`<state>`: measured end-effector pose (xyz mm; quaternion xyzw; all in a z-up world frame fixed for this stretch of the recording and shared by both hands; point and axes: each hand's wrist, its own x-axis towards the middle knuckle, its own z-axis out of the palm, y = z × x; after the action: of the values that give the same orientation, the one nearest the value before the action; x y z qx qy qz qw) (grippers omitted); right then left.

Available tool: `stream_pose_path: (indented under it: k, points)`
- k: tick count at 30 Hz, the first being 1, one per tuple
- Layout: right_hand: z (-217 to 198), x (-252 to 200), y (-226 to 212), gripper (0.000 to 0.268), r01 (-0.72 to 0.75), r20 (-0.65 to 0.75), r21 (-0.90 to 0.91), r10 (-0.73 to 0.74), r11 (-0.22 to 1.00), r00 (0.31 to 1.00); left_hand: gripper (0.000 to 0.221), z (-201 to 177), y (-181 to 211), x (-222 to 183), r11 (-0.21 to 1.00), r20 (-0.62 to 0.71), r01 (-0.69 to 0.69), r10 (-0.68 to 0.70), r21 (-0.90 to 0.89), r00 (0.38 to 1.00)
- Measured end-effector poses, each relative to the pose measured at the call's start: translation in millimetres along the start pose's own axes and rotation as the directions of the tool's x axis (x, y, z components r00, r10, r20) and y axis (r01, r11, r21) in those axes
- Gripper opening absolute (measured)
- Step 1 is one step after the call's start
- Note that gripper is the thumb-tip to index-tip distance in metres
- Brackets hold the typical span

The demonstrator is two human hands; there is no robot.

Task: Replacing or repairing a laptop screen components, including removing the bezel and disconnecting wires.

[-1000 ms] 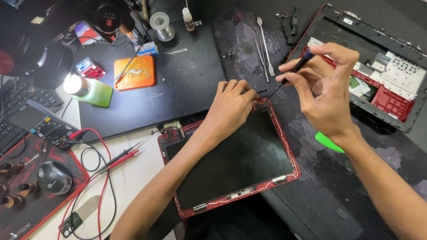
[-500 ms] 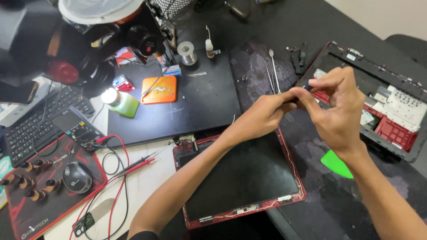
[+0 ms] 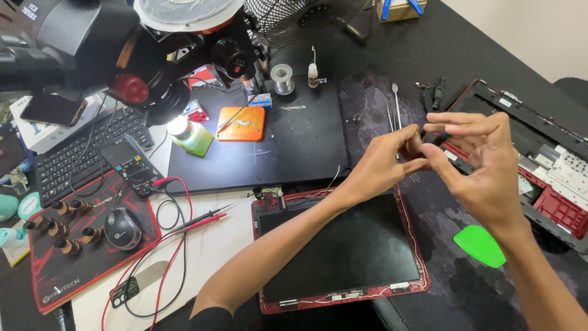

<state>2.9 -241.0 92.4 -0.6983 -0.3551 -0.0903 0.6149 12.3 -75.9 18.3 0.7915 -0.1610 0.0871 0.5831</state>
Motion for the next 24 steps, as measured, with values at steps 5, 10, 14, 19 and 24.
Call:
stream_pose_path:
  k: [5, 10, 14, 19, 24]
  points:
    - [-14, -15, 39, 0.029, -0.044, -0.033, 0.141, 0.049, 0.989, 0.998, 0.032, -7, 7, -7, 0.988, 0.031, -0.155, 0.156, -0.015, 0.987]
    - [2, 5, -11, 0.023, -0.202, 0.001, 0.146, 0.204, 0.969, 0.979, 0.027, -8, 0, -10, 0.922, 0.002, -0.338, 0.345, -0.188, 0.939]
    - [-1, -2, 6, 0.032, -0.035, 0.015, 0.061, 0.034, 0.998, 0.999, 0.025, -9, 8, -9, 0.992, 0.015, -0.119, 0.118, 0.052, 0.993]
    - [-9, -10, 14, 0.026, -0.07, -0.006, 0.114, 0.071, 0.991, 0.997, 0.027, -15, 18, -10, 0.975, 0.043, -0.216, 0.218, -0.054, 0.975]
    - [-3, 0, 2, 0.034, -0.009, 0.05, -0.041, 0.011, 0.999, 0.999, 0.027, -10, 3, -7, 0.988, 0.019, -0.152, 0.153, -0.028, 0.988]
